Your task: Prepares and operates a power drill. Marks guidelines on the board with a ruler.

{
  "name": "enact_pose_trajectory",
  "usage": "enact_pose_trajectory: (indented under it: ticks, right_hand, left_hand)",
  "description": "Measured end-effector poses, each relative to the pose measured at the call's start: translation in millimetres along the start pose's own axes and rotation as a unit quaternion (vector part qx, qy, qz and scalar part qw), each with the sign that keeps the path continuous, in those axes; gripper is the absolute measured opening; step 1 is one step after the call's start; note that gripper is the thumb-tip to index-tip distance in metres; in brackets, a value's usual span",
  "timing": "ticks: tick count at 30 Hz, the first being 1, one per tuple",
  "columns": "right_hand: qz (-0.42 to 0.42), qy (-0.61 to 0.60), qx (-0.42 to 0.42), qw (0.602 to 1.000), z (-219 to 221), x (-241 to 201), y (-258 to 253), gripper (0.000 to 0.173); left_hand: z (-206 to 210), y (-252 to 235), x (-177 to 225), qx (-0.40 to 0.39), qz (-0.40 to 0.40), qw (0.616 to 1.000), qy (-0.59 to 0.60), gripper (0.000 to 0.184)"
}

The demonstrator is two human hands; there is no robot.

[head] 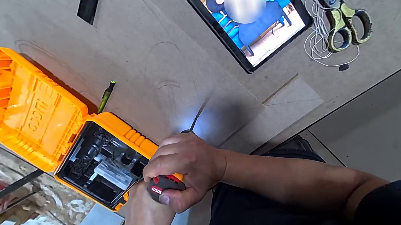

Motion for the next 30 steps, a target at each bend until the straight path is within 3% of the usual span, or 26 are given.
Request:
enact_pose_trajectory:
  ticks: [5, 10, 12, 16, 17, 19, 21, 24, 26, 30]
  right_hand:
    - [-0.011, 0.005, -0.008, 1.0, 2, -2, 5, 0.042]
    - [-0.003, 0.017, 0.019, 1.0, -1, -9, 4, 0.036]
    - [0.014, 0.014, -0.006, 1.0, -6, -12, 2, 0.038]
    - [0.126, 0.069, -0.116, 0.983, -54, -21, 31, 0.065]
    - [0.146, 0.124, -0.115, 0.975, -79, -23, 46, 0.063]
    - [0.207, 0.246, -0.067, 0.944, -142, -24, 81, 0.046]
    - [0.269, 0.368, -0.007, 0.89, -203, -29, 120, 0.037]
    - [0.347, 0.514, 0.061, 0.782, -273, -40, 156, 0.041]
    - [0.414, 0.522, 0.078, 0.742, -294, -41, 166, 0.048]
    - [0.468, 0.471, 0.057, 0.746, -275, -36, 158, 0.043]
  left_hand:
    - [3, 3, -2, 0.003, 0.006, 1.0, -0.006, 0.039]
    - [-8, -5, 13, -0.061, -0.019, 0.996, -0.068, 0.022]
    - [-10, -4, 16, -0.057, -0.029, 0.996, -0.063, 0.024]
    - [9, 21, -9, -0.009, -0.041, 0.999, 0.021, 0.035]
    - [17, 32, -16, 0.018, -0.038, 0.997, 0.059, 0.039]
    - [31, 55, -19, 0.076, -0.031, 0.989, 0.126, 0.048]
    - [37, 67, -12, 0.113, -0.023, 0.979, 0.166, 0.054]
    - [27, 43, 10, 0.081, 0.006, 0.984, 0.158, 0.058]
    - [20, 9, 34, 0.073, 0.011, 0.988, 0.135, 0.065]
    - [28, -51, 83, 0.103, -0.004, 0.989, 0.109, 0.066]
Point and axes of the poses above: each hand's wrist, its own y-axis away from the middle knuckle, its own z-axis out of the palm, x = y × z, the point moved 1 cm from there along -y, towards the middle knuckle, and after that the axes turned 5 degrees about x, right-handed, at the moved point
